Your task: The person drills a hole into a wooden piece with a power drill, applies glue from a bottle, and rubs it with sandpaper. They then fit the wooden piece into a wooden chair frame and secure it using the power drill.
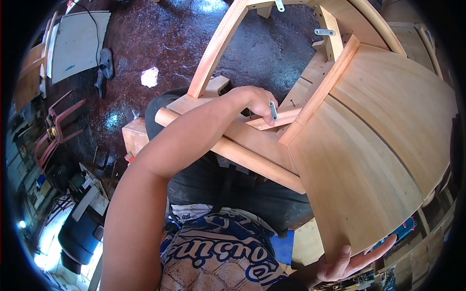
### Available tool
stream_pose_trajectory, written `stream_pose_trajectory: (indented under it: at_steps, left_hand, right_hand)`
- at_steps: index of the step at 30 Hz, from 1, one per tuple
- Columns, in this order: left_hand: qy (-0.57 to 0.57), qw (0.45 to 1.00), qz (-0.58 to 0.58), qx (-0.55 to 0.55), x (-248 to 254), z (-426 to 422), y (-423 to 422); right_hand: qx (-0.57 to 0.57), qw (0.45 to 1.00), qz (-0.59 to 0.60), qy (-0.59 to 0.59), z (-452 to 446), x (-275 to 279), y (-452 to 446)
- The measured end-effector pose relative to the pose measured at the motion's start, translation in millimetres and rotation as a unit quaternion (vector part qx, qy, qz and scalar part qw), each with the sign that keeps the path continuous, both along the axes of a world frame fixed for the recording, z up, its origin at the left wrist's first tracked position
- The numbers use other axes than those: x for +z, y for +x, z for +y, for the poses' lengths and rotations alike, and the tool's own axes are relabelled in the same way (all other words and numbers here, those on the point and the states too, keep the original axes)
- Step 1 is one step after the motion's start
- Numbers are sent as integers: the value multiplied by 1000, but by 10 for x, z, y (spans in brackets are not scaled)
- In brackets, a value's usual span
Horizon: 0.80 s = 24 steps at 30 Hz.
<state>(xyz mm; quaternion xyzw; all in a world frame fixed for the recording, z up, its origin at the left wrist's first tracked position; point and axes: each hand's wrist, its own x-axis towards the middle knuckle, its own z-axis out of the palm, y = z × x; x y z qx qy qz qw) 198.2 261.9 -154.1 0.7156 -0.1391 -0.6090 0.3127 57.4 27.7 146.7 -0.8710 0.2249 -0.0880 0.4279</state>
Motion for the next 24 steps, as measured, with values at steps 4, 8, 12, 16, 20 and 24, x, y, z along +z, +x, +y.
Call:
stream_pose_trajectory:
  at_steps: [4, 8, 12, 16, 20, 24]
  left_hand:
    - [11, 1000, -2, 8, -53, -2, -45]
    - [10, 1000, 10, 8, 16, -7, 5]
    - [8, 999, 35, -23, 88, -39, 74]
    - [9, 999, 47, -15, 5, -33, 36]
    - [7, 999, 48, -11, 14, -37, 40]
    - [12, 998, 30, -53, 12, -28, 70]
  right_hand:
    - [13, 1000, -13, 14, 12, -1, 31]
    - [13, 997, -23, 72, -68, -28, -18]
    - [26, 996, -44, 80, -120, -22, -58]
    - [33, 996, -43, 73, -108, -6, -51]
    - [25, 996, -50, 70, -97, -11, -50]
    - [-8, 996, -35, 75, -5, 39, -9]
